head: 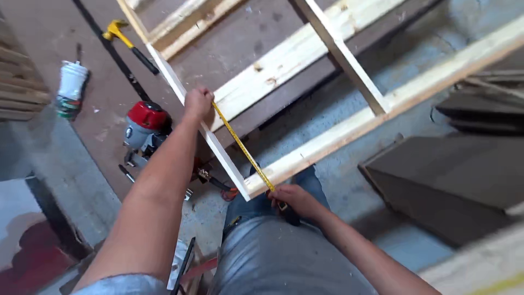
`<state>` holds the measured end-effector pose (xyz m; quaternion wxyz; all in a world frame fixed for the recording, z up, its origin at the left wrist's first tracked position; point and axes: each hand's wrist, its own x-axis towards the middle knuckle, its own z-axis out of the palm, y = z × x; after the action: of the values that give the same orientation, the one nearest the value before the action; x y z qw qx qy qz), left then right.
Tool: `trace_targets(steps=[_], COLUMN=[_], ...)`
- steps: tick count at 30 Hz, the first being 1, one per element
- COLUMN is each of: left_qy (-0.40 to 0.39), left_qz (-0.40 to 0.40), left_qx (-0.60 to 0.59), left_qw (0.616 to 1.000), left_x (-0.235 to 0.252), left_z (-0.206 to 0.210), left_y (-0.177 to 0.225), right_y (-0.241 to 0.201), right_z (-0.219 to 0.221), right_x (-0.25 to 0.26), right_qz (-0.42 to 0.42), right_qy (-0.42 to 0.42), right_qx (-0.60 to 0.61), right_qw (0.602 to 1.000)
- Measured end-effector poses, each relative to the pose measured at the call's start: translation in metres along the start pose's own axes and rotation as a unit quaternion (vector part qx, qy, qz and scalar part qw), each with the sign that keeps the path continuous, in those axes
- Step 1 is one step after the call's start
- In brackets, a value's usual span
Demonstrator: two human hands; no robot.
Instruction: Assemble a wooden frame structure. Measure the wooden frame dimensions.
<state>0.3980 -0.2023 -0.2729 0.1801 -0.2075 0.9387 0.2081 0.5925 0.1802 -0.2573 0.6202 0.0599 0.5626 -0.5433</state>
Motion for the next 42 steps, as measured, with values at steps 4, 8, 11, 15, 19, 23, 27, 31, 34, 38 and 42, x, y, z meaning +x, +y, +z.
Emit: trace_targets(steps=[4,8,11,15,19,23,27,31,34,38,42], left_qy=[0.001,0.024,0.028,0.036,0.039,0.056,0.062,0.069,0.060,0.050,0.042], left_qz=[0.014,-0.013,-0.014,0.016,0.028,0.039,0.032,0.033,0.002,-0.022,-0.020], left_qx=[0.005,0.044,0.058,0.049,0.058,0.044,0.041,0.044,0.046,0.042,0.028], left_qw=[1.000,0.999,0.998,0.998,0.997,0.997,0.997,0.996,0.997,0.998,0.999], left_x=[-0.002,-0.002,-0.003,-0.004,-0.006,-0.012,-0.011,-0.011,-0.011,-0.007,-0.010], left_z=[-0.001,0.008,0.009,0.008,0.009,0.010,0.012,0.011,0.009,0.004,0.005], left_y=[-0.003,0.000,0.000,-0.003,-0.005,-0.006,-0.005,-0.004,0.000,0.004,0.002], right_y=[0.015,0.028,0.042,0.039,0.035,0.037,0.030,0.019,0.018,0.018,0.028], right_z=[0.026,0.036,0.043,0.044,0.042,0.039,0.040,0.043,0.045,0.043,0.043], right_x=[0.011,0.021,0.024,0.022,0.017,0.016,0.012,0.008,0.009,0.012,0.015], right_qz=[-0.006,-0.028,-0.060,-0.059,-0.050,-0.055,-0.050,-0.037,-0.040,-0.037,-0.042], right_qy=[0.111,0.152,0.179,0.181,0.157,0.140,0.137,0.142,0.154,0.158,0.152], right_qx=[-0.108,-0.096,-0.075,-0.088,-0.101,-0.094,-0.087,-0.084,-0.089,-0.092,-0.103], right_qw=[0.988,0.983,0.979,0.978,0.981,0.984,0.986,0.986,0.983,0.982,0.982])
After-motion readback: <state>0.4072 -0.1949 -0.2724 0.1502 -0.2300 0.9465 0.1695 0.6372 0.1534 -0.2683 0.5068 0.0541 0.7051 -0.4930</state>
